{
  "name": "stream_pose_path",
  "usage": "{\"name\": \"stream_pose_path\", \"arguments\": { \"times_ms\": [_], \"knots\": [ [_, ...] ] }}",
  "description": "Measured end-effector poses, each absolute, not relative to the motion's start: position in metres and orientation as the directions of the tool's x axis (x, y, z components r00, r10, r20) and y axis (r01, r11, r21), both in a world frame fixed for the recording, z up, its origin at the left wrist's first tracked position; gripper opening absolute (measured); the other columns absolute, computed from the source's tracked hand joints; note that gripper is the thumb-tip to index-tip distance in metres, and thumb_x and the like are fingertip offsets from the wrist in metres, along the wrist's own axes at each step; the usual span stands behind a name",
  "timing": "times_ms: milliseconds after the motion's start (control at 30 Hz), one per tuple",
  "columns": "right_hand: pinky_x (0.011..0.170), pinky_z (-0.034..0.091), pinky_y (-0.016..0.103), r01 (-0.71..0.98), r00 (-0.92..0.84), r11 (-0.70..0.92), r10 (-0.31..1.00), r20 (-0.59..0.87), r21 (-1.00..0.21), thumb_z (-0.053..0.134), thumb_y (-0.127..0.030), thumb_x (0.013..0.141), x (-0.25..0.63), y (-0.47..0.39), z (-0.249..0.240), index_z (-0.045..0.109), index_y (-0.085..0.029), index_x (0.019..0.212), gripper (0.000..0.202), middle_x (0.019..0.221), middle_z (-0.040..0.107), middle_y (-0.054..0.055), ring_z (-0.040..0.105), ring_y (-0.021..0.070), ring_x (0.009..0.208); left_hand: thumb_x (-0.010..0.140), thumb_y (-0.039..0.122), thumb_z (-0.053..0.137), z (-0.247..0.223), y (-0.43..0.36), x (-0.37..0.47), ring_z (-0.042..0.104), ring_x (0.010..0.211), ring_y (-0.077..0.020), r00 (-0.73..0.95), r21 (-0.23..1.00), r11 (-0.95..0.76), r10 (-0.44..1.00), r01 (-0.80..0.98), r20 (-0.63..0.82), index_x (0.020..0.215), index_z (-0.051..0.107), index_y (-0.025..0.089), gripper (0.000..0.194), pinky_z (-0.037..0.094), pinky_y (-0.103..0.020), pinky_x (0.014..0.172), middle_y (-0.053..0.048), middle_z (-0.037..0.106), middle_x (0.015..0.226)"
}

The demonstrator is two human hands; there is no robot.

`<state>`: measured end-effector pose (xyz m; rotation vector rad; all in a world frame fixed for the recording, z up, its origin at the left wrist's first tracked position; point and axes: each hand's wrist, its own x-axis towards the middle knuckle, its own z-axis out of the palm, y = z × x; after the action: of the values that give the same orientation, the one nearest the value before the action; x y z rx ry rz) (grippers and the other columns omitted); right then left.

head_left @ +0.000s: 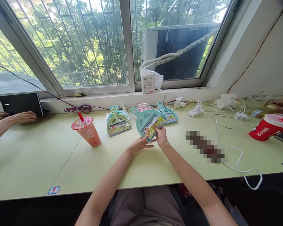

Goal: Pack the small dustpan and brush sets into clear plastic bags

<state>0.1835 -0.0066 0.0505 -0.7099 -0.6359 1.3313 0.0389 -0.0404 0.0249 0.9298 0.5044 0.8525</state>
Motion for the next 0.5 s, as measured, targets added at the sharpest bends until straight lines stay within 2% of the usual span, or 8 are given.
{"name": "stream_pose_path", "arguments": {
  "times_ms": [67, 133, 200, 267, 367, 500],
  "knots": [
    [0.068, 0.057, 0.035, -0.640, 0.180, 0.099, 0.983, -0.023, -0.762, 0.082, -0.027, 0.056, 0.185, -0.006, 0.052, 0.064, -0.018, 0.089, 0.039, 0.081, 0.071, 0.002, 0.067, 0.0234, 0.080, 0.080, 0.051, 0.064, 0.022, -0.040, 0.046, 0.045, 0.131, -0.0310, 0.641, 0.858, 0.347, 0.767, -0.379, -0.027, 0.127, 0.056, 0.029, 0.052, 0.039, -0.047, 0.102, -0.009, 0.042, 0.147],
    [0.068, 0.057, 0.035, -0.650, 0.199, 0.102, 0.979, -0.038, -0.753, 0.081, -0.026, 0.058, 0.187, -0.006, 0.054, 0.064, -0.018, 0.090, 0.037, 0.083, 0.071, 0.003, 0.067, 0.0230, 0.081, 0.079, 0.052, 0.066, 0.022, -0.039, 0.050, 0.041, 0.134, -0.0306, 0.630, 0.873, 0.313, 0.777, -0.374, -0.008, 0.127, 0.056, 0.029, 0.054, 0.038, -0.045, 0.103, -0.009, 0.043, 0.147],
    [0.072, 0.057, 0.033, -0.665, 0.204, 0.112, 0.978, -0.036, -0.738, 0.080, -0.023, 0.058, 0.187, -0.007, 0.055, 0.064, -0.018, 0.090, 0.036, 0.086, 0.071, 0.003, 0.067, 0.0222, 0.086, 0.075, 0.052, 0.069, 0.025, -0.036, 0.050, 0.042, 0.133, -0.0312, 0.532, 0.876, 0.238, 0.846, -0.420, 0.025, 0.124, 0.058, 0.025, 0.057, 0.039, -0.044, 0.102, -0.011, 0.048, 0.142],
    [0.075, 0.057, 0.031, -0.681, 0.186, 0.101, 0.982, -0.037, -0.725, 0.080, -0.019, 0.058, 0.184, -0.009, 0.053, 0.064, -0.019, 0.090, 0.036, 0.087, 0.071, 0.002, 0.067, 0.0210, 0.088, 0.073, 0.051, 0.071, 0.030, -0.034, 0.049, 0.047, 0.129, -0.0314, 0.357, 0.862, 0.141, 0.933, -0.486, 0.049, 0.121, 0.060, 0.021, 0.057, 0.041, -0.044, 0.101, -0.012, 0.056, 0.134],
    [0.073, 0.057, 0.029, -0.692, 0.133, 0.039, 0.988, -0.074, -0.721, 0.078, -0.017, 0.059, 0.176, -0.011, 0.048, 0.064, -0.018, 0.087, 0.031, 0.085, 0.071, 0.001, 0.067, 0.0194, 0.084, 0.069, 0.041, 0.077, 0.036, -0.033, 0.046, 0.057, 0.118, -0.0305, 0.121, 0.860, 0.042, 0.992, -0.509, 0.024, 0.117, 0.059, 0.018, 0.056, 0.044, -0.044, 0.100, -0.011, 0.065, 0.121],
    [0.066, 0.055, 0.025, -0.698, 0.122, -0.031, 0.979, -0.162, -0.715, 0.071, -0.013, 0.063, 0.171, -0.011, 0.041, 0.062, -0.019, 0.086, 0.025, 0.081, 0.071, 0.000, 0.066, 0.0164, 0.076, 0.061, 0.032, 0.083, 0.035, -0.035, 0.046, 0.064, 0.104, -0.0295, 0.055, 0.891, 0.058, 0.998, -0.451, -0.038, 0.112, 0.059, 0.018, 0.058, 0.049, -0.045, 0.094, -0.009, 0.069, 0.110]
  ]
}}
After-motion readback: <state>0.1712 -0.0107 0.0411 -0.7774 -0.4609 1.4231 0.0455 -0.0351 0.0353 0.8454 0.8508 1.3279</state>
